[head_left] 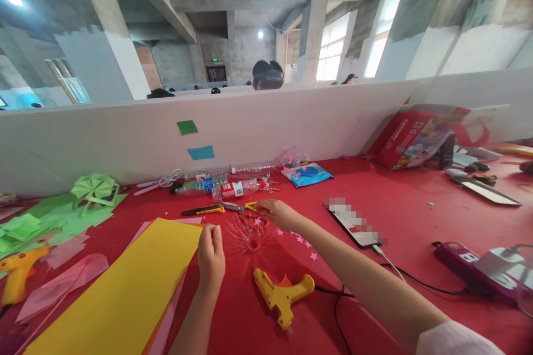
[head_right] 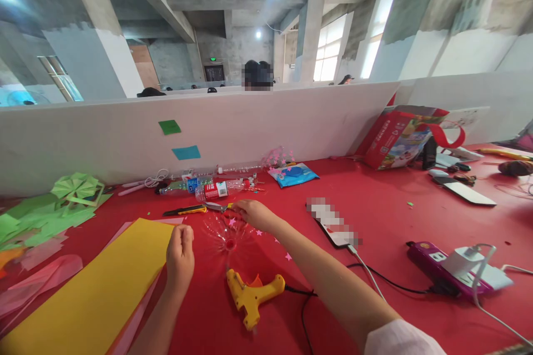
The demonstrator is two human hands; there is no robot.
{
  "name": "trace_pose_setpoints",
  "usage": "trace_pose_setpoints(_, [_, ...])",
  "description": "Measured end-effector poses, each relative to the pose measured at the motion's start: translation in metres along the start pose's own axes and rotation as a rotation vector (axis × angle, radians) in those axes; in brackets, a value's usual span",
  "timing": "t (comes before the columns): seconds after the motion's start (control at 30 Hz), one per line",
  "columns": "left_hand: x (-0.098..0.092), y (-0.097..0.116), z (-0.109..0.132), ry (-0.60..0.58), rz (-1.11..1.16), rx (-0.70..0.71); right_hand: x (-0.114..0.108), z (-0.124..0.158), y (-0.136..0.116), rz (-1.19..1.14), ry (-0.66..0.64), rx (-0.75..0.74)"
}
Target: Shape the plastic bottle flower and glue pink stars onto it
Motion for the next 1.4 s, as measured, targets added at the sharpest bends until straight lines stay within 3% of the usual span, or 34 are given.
trace_pose_setpoints(0.13, [0.0,0.001,0.0,-0.073,-0.019,0.019,-0.014,0.009,0.008,-0.049,0.171,0.068])
trace_pose_setpoints(0.23, [0.003,0.0,0.001,-0.061,0.012,-0.008,-0.021,0.029,0.011,-0.08,0.267,0.126])
trace_pose_setpoints(0.4, [0.009,-0.008,0.004,-0.049,0.07,-0.052,-0.017,0.068,0.006,-0.095,0.213,0.104])
trace_pose_setpoints(0.53, [0.009,-0.015,0.006,-0.038,0.065,-0.096,-0.009,0.081,0.008,-0.108,0.147,0.095])
trace_pose_setpoints(0.7, [0.007,-0.017,0.006,-0.016,0.093,-0.132,-0.002,0.073,0.013,-0.164,0.1,0.077])
trace_pose_setpoints(1.0, [0.01,-0.008,0.008,-0.012,0.244,-0.119,0.005,0.036,0.013,-0.175,0.163,-0.036])
trace_pose_setpoints(1.17, [0.006,-0.004,0.008,-0.051,0.199,-0.12,0.005,0.012,0.017,-0.15,0.192,-0.07])
trace_pose_setpoints(1.33, [0.0,-0.01,0.003,0.055,0.004,-0.033,0.004,0.001,0.016,-0.129,0.193,-0.093])
trace_pose_setpoints(1.4, [0.004,-0.014,0.003,-0.018,0.029,-0.015,0.001,0.005,0.017,-0.12,0.207,-0.079])
Point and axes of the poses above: each hand's wrist, its own z-axis away from the middle knuckle, its own x-axis out of the palm, y = z × x, the point moved 2 cm from there along -z, towards the middle knuckle, and after that the axes turned 14 degrees about x, right-handed, at the moved point
